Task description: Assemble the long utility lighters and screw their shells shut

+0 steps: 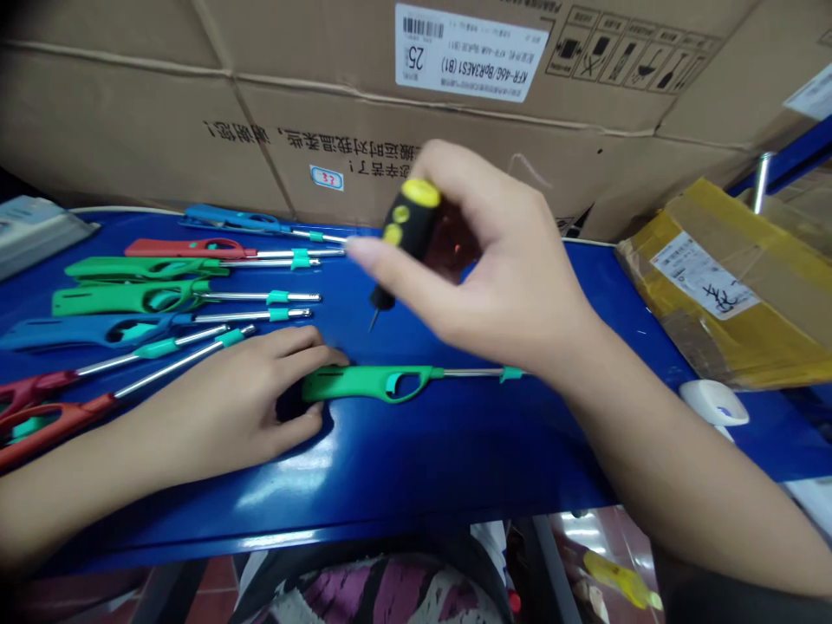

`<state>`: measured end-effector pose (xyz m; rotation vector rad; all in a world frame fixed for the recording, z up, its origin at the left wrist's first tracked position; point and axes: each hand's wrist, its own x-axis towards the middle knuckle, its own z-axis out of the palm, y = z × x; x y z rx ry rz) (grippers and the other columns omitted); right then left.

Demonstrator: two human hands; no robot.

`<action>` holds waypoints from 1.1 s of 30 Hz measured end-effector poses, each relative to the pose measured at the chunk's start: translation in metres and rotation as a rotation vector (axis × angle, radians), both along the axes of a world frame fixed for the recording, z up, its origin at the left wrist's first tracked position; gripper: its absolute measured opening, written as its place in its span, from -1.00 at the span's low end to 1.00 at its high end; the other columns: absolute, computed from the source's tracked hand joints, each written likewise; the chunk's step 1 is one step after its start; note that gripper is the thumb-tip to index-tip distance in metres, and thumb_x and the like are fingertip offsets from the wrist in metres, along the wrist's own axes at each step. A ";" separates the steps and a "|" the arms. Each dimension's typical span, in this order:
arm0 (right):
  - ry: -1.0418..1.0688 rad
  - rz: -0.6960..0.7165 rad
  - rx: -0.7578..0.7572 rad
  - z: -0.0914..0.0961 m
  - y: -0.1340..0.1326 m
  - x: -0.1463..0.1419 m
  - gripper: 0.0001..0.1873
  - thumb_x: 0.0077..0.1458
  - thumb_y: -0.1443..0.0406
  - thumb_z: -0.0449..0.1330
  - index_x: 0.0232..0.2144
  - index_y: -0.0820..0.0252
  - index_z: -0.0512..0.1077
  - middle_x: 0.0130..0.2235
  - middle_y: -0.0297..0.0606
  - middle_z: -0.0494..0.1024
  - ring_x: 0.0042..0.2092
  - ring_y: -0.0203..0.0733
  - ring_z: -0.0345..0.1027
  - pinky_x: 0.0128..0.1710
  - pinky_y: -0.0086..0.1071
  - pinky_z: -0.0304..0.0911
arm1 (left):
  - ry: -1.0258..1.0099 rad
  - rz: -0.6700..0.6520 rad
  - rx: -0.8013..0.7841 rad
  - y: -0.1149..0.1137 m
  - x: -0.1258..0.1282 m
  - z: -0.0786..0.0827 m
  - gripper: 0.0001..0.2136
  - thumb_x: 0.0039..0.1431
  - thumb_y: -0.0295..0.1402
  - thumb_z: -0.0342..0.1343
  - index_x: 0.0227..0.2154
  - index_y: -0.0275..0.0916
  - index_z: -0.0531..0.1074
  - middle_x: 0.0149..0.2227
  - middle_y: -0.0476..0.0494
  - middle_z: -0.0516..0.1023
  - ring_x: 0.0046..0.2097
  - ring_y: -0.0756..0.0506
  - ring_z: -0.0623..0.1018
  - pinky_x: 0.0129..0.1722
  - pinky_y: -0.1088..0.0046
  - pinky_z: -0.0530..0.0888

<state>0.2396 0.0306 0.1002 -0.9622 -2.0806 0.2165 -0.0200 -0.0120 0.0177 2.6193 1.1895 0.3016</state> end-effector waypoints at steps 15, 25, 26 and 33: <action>-0.392 0.091 -0.273 -0.084 0.029 0.059 -0.82 0.27 0.27 0.28 -0.09 0.13 0.58 -0.06 -0.09 0.67 0.01 0.09 0.53 0.06 0.00 0.44 | -0.013 -0.049 0.081 0.007 -0.004 -0.010 -0.65 0.45 -0.03 0.11 0.07 -0.15 0.51 -0.02 -0.21 0.57 -0.03 -0.28 0.58 -0.09 0.15 0.53; -0.467 0.178 -0.292 -0.048 0.017 0.088 -0.78 0.31 0.13 0.27 -0.10 0.10 0.56 -0.10 -0.19 0.63 -0.07 -0.04 0.53 -0.07 -0.20 0.43 | -0.180 -0.001 -0.085 0.019 -0.004 -0.016 -0.60 0.49 0.06 0.01 0.00 -0.18 0.49 -0.01 -0.17 0.57 -0.02 -0.21 0.59 -0.02 0.24 0.51; -0.525 0.175 -0.345 -0.044 0.015 0.094 -0.71 0.28 0.08 0.31 -0.05 0.07 0.56 -0.05 -0.22 0.64 -0.05 -0.04 0.54 -0.06 -0.20 0.43 | -0.195 0.023 -0.106 0.020 -0.005 -0.015 -0.59 0.49 0.08 0.01 0.00 -0.18 0.48 -0.01 -0.16 0.58 -0.03 -0.20 0.61 -0.04 0.26 0.52; -0.618 0.108 -0.264 -0.043 0.015 0.102 -0.77 0.37 0.22 0.17 -0.08 0.12 0.61 -0.12 -0.18 0.69 -0.09 -0.02 0.58 -0.09 -0.18 0.40 | -0.262 0.115 -0.230 0.024 -0.007 -0.005 -0.60 0.44 0.09 0.05 0.01 -0.11 0.53 -0.03 -0.07 0.66 -0.08 -0.17 0.65 -0.09 0.35 0.53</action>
